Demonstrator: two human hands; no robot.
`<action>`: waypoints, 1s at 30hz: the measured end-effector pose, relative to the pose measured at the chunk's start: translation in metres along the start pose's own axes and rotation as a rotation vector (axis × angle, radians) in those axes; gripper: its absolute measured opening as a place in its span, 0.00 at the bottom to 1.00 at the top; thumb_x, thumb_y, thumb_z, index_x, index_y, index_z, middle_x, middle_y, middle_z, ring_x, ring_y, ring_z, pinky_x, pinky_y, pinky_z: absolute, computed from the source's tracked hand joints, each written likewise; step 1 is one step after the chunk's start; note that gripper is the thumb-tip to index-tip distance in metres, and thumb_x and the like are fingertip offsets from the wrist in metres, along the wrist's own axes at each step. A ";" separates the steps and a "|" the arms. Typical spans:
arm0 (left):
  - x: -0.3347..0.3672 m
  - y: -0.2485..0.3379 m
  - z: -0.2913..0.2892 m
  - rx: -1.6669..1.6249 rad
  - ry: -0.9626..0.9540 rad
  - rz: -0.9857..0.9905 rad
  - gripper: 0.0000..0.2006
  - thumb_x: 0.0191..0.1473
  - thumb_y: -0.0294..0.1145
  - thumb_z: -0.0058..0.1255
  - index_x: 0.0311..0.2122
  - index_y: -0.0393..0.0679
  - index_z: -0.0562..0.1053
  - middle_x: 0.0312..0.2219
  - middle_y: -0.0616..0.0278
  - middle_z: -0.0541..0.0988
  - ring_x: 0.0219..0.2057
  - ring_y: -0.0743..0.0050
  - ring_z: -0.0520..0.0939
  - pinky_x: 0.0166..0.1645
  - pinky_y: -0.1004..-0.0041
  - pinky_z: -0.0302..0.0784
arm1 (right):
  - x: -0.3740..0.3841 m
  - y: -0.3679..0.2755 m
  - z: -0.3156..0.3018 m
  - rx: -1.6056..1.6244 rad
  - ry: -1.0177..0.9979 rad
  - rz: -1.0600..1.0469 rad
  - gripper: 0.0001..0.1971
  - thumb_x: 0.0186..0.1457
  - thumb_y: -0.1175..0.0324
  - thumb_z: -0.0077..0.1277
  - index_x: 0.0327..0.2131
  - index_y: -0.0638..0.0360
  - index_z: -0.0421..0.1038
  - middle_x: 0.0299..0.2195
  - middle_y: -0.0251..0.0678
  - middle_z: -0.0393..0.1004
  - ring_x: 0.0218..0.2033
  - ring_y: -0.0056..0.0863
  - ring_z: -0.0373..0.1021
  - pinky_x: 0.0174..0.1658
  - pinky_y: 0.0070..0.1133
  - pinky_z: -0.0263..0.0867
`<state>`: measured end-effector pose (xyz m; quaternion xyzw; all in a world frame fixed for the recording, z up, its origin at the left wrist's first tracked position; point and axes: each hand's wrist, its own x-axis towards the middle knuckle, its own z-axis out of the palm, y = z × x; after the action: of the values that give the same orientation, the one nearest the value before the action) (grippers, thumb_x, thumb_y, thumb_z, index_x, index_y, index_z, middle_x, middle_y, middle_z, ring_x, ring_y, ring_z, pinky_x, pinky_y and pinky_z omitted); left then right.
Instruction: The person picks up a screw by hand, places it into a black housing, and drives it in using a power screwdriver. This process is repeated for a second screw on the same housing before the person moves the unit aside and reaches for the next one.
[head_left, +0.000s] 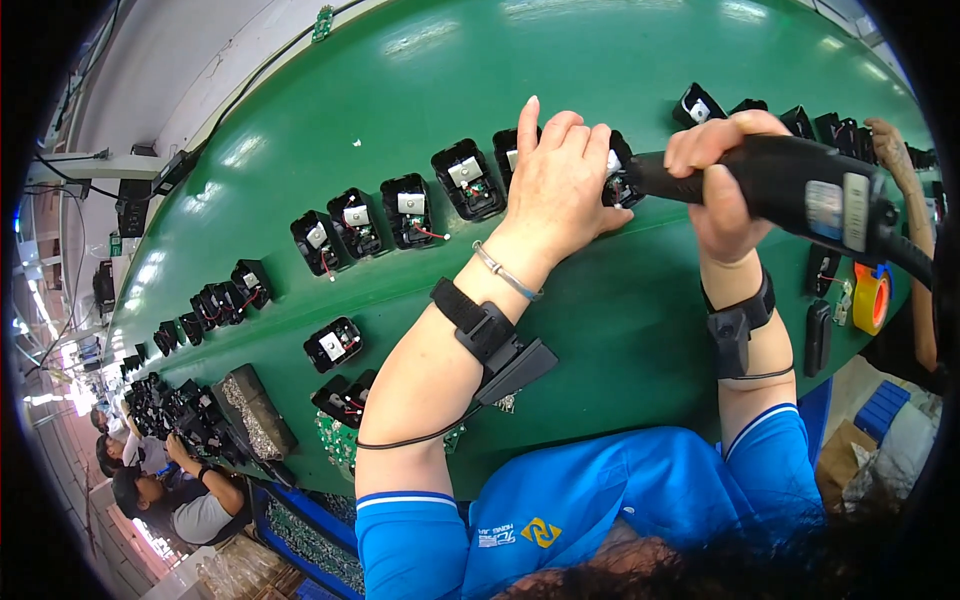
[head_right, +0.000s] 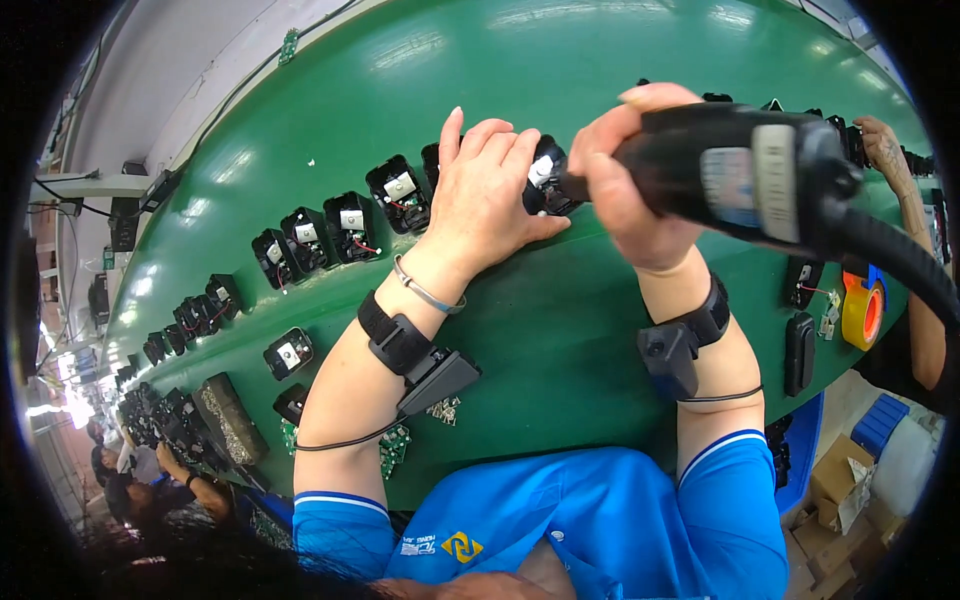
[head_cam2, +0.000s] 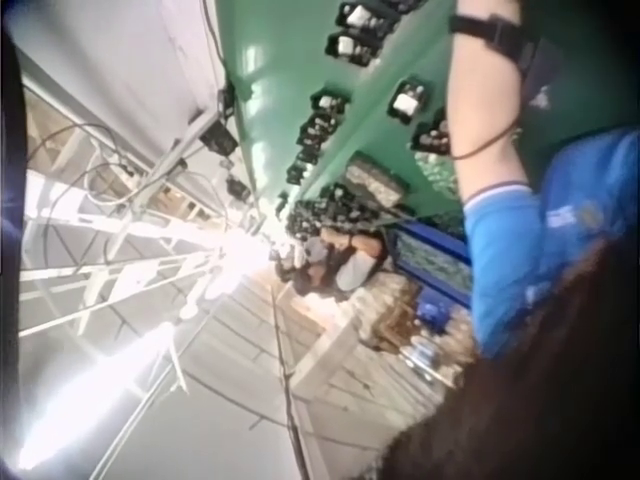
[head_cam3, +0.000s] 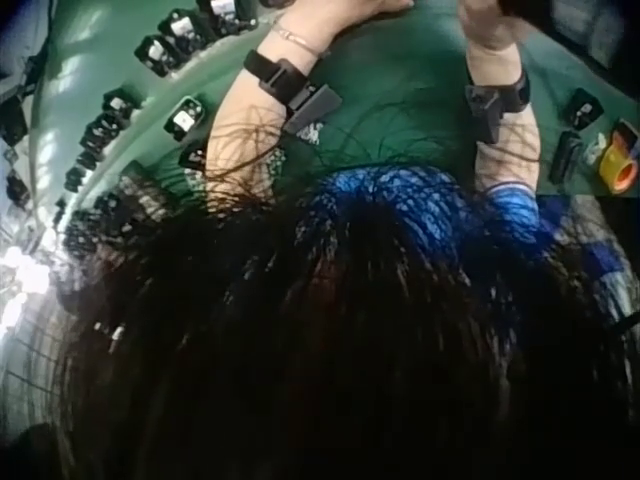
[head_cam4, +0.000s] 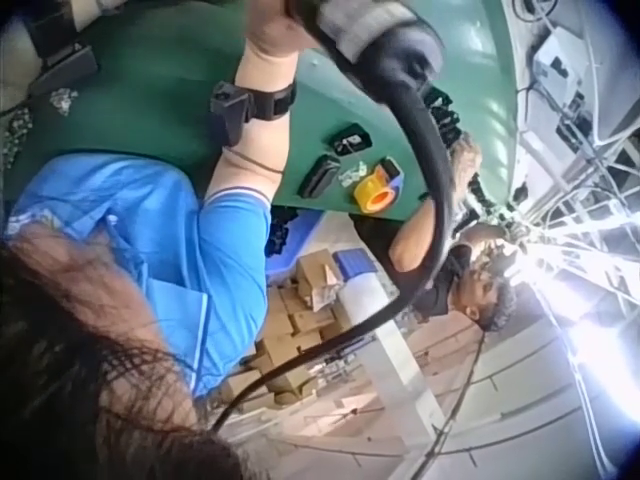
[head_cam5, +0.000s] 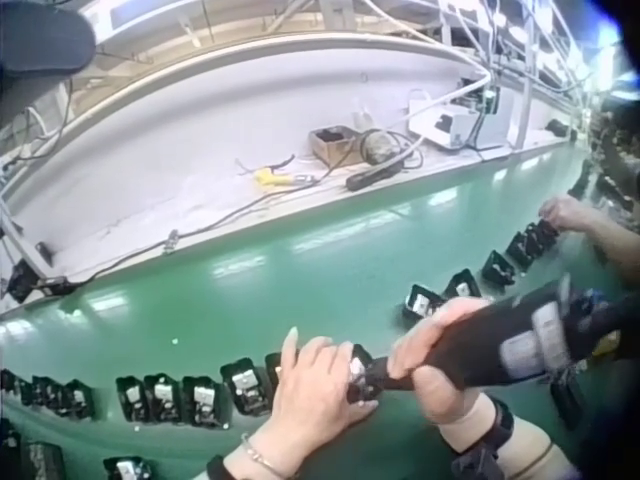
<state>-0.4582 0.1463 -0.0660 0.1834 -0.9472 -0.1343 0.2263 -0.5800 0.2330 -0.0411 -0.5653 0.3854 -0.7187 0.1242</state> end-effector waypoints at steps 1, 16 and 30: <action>-0.002 -0.001 0.000 -0.001 -0.004 -0.002 0.34 0.20 0.43 0.62 0.37 0.37 0.65 0.30 0.58 0.70 0.42 0.63 0.66 0.54 0.55 0.44 | 0.001 -0.004 0.001 0.138 0.051 0.006 0.19 0.44 0.72 0.44 0.42 0.59 0.53 0.22 0.33 0.61 0.22 0.24 0.59 0.28 0.23 0.58; -0.010 0.001 0.000 -0.025 -0.010 -0.038 0.37 0.17 0.39 0.63 0.40 0.40 0.64 0.33 0.58 0.69 0.42 0.62 0.66 0.53 0.54 0.46 | 0.010 -0.008 0.003 0.138 0.071 -0.015 0.20 0.45 0.71 0.41 0.44 0.60 0.51 0.24 0.33 0.62 0.22 0.23 0.60 0.29 0.24 0.59; -0.013 -0.001 -0.001 -0.014 -0.008 -0.037 0.37 0.18 0.40 0.63 0.41 0.41 0.63 0.34 0.58 0.69 0.42 0.62 0.66 0.52 0.54 0.47 | 0.007 -0.003 0.009 0.128 0.068 0.016 0.20 0.45 0.73 0.41 0.43 0.61 0.51 0.23 0.34 0.62 0.22 0.23 0.60 0.29 0.24 0.60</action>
<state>-0.4467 0.1507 -0.0700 0.1988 -0.9435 -0.1457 0.2213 -0.5733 0.2265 -0.0333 -0.5284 0.3470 -0.7596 0.1528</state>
